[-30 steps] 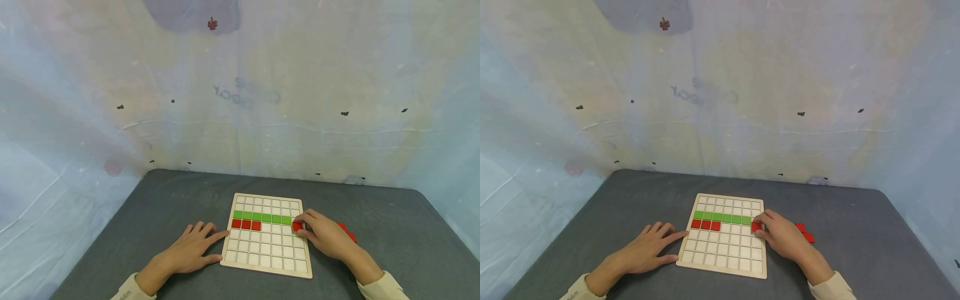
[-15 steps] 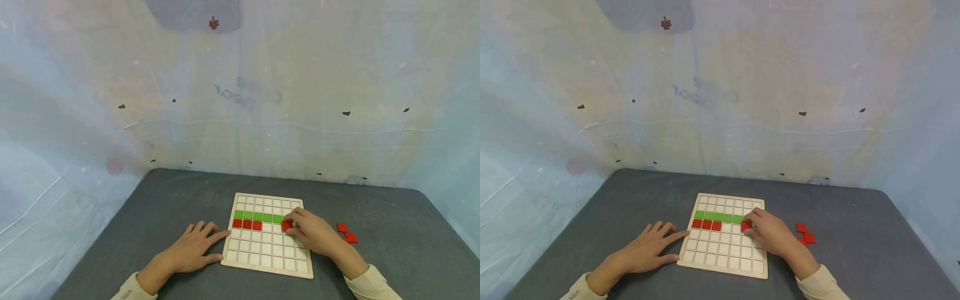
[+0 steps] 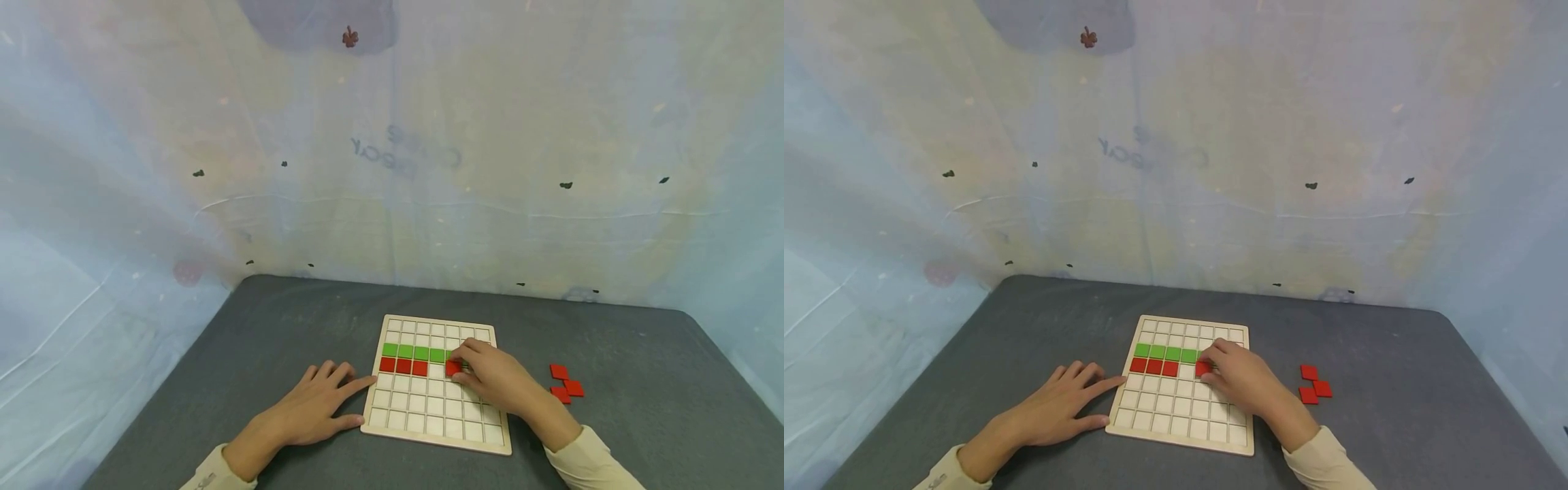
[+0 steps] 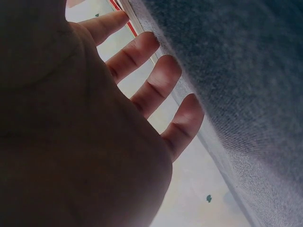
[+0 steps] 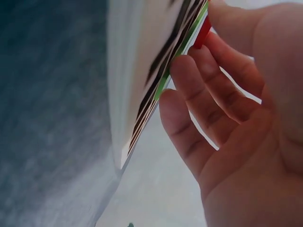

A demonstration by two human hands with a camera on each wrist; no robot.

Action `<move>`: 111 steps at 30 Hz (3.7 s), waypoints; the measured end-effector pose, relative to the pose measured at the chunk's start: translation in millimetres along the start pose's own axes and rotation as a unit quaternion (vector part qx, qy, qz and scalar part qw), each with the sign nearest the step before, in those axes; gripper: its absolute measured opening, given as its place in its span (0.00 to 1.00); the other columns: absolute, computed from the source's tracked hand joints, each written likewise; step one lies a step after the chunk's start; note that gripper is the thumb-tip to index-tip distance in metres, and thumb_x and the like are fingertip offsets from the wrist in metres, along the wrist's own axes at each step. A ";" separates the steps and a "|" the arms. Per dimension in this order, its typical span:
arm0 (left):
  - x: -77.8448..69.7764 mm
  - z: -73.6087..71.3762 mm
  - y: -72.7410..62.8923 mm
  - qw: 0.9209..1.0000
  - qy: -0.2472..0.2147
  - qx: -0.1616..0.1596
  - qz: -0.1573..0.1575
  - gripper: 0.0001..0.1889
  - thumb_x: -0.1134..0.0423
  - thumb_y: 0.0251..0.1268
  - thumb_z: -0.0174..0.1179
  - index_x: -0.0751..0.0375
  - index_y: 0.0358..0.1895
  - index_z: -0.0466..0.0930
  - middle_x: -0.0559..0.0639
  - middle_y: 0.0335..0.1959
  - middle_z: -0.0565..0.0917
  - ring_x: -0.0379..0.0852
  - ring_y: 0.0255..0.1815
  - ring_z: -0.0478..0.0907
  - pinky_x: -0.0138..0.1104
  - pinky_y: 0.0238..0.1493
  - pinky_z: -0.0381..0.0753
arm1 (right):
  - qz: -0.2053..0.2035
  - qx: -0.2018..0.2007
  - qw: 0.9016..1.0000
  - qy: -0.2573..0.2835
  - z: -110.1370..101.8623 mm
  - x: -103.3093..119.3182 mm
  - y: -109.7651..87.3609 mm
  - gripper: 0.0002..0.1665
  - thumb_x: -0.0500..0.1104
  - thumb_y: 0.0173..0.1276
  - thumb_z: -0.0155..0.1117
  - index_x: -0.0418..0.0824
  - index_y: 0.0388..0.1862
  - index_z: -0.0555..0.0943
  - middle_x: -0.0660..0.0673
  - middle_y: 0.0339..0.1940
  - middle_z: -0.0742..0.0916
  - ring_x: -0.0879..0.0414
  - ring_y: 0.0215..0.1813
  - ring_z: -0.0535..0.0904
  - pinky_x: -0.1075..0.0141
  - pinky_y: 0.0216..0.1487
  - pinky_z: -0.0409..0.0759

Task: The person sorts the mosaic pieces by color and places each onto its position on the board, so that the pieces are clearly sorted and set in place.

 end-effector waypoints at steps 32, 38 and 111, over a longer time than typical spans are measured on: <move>3.8 5.6 1.1 1.000 0.008 -0.004 0.001 0.33 0.32 0.69 0.50 0.27 0.76 0.58 0.38 0.56 0.69 0.38 0.45 0.56 0.39 0.45 0.54 | -0.023 0.005 1.000 0.003 7.1 20.8 11.9 0.14 0.50 0.68 0.68 0.52 0.52 0.85 0.55 0.46 0.84 0.65 0.40 0.79 0.68 0.40 0.79; -0.7 0.6 -0.1 1.000 0.010 -0.021 0.014 0.32 0.31 0.69 0.49 0.30 0.75 0.60 0.39 0.54 0.70 0.38 0.45 0.56 0.38 0.44 0.53 | -0.026 0.004 1.000 0.005 4.9 21.7 12.3 0.13 0.48 0.69 0.68 0.52 0.51 0.85 0.55 0.46 0.84 0.64 0.42 0.80 0.67 0.42 0.80; -0.1 3.8 -0.2 1.000 -0.006 0.008 -0.004 0.32 0.31 0.70 0.46 0.28 0.76 0.58 0.38 0.56 0.69 0.39 0.46 0.57 0.39 0.45 0.55 | 0.127 -0.016 0.990 -0.055 -48.6 -95.9 -140.7 0.21 0.44 0.57 0.77 0.58 0.49 0.83 0.62 0.46 0.81 0.76 0.37 0.72 0.70 0.35 0.76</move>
Point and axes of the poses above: each hand's wrist, its own y-axis towards the middle knuckle, its own z-axis out of the palm, x = y × z, the point moved 10 cm from there along y, towards the middle knuckle
